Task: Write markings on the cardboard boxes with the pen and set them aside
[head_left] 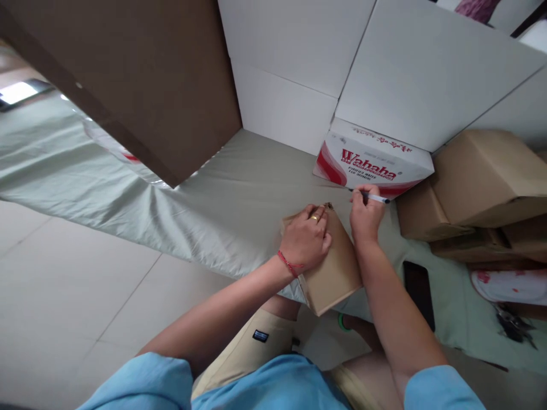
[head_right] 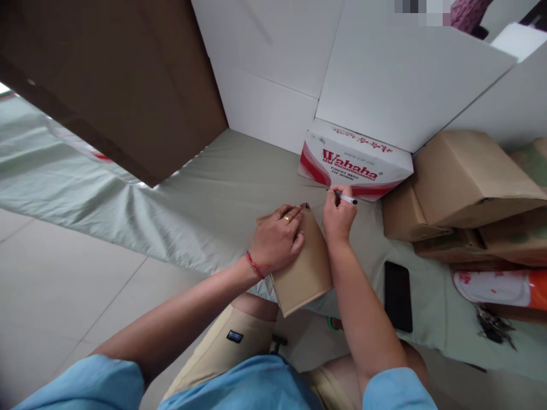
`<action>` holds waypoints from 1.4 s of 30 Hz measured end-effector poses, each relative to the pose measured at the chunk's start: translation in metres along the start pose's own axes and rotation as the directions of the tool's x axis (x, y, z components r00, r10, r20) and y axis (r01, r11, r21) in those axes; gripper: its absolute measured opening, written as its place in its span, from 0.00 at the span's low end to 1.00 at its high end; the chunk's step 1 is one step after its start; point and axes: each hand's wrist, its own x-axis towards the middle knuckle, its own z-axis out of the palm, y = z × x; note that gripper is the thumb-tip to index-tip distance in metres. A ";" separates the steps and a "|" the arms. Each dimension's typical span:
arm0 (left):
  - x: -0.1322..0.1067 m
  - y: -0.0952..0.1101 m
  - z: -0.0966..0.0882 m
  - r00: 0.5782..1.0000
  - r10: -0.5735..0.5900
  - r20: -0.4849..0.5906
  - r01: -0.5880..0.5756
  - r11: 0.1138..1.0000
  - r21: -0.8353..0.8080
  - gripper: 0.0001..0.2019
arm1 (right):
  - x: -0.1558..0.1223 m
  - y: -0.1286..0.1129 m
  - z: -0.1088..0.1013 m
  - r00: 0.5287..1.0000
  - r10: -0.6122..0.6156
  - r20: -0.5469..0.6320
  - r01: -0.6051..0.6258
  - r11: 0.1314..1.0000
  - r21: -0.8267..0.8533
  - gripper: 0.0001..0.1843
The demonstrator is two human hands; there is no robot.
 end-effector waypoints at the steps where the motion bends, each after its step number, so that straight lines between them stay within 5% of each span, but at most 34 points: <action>1: 0.000 -0.001 0.000 1.000 0.007 -0.011 -0.007 1.000 -0.002 0.21 | 0.003 0.009 -0.007 1.000 0.014 0.026 -0.013 1.000 -0.028 0.14; 3: 0.000 -0.002 0.000 1.000 -0.008 -0.029 0.008 1.000 0.004 0.15 | 0.007 0.033 -0.026 0.990 0.039 0.133 -0.004 0.968 -0.249 0.17; 6: 0.000 -0.003 0.000 0.998 -0.048 -0.051 0.050 0.998 0.029 0.07 | 0.001 0.072 -0.063 0.946 0.120 0.302 0.093 0.791 -0.605 0.20; 14: -0.001 -0.004 0.000 0.999 -0.025 -0.044 0.025 1.000 0.010 0.04 | -0.048 0.123 -0.123 0.884 0.277 0.375 0.099 0.674 -0.732 0.33; 17: -0.001 -0.004 0.001 0.998 -0.031 -0.061 0.031 0.999 0.006 0.05 | -0.068 0.131 -0.150 0.931 0.252 0.262 0.049 0.626 -0.778 0.37; 20: 0.001 -0.006 0.002 0.998 -0.010 -0.065 0.010 1.000 0.002 0.07 | -0.098 0.143 -0.187 0.967 0.255 0.010 -0.128 0.518 -0.846 0.44; 24: 0.003 -0.007 -0.003 1.000 0.019 -0.011 -0.019 0.999 0.026 0.07 | -0.140 0.163 -0.226 0.853 0.487 -0.187 -0.387 0.350 -0.853 0.55; 27: -0.005 0.005 -0.011 0.998 0.002 0.058 -0.007 0.997 0.083 0.09 | -0.156 0.172 -0.235 0.822 0.556 -0.122 -0.356 0.334 -0.873 0.54; 34: -0.044 0.049 -0.016 0.927 0.172 0.333 -0.178 0.984 -0.015 0.49 | -0.132 0.155 -0.229 0.746 0.658 -0.104 -0.368 0.278 -0.887 0.53; 38: -0.053 0.041 -0.028 0.810 0.309 0.498 -0.314 0.946 -0.077 0.43 | -0.120 0.146 -0.233 0.666 0.744 -0.044 -0.359 0.268 -0.894 0.54; 42: -0.060 0.022 -0.047 0.746 0.382 0.545 -0.369 0.919 -0.139 0.42 | -0.121 0.147 -0.239 0.678 0.734 -0.032 -0.351 0.286 -0.892 0.52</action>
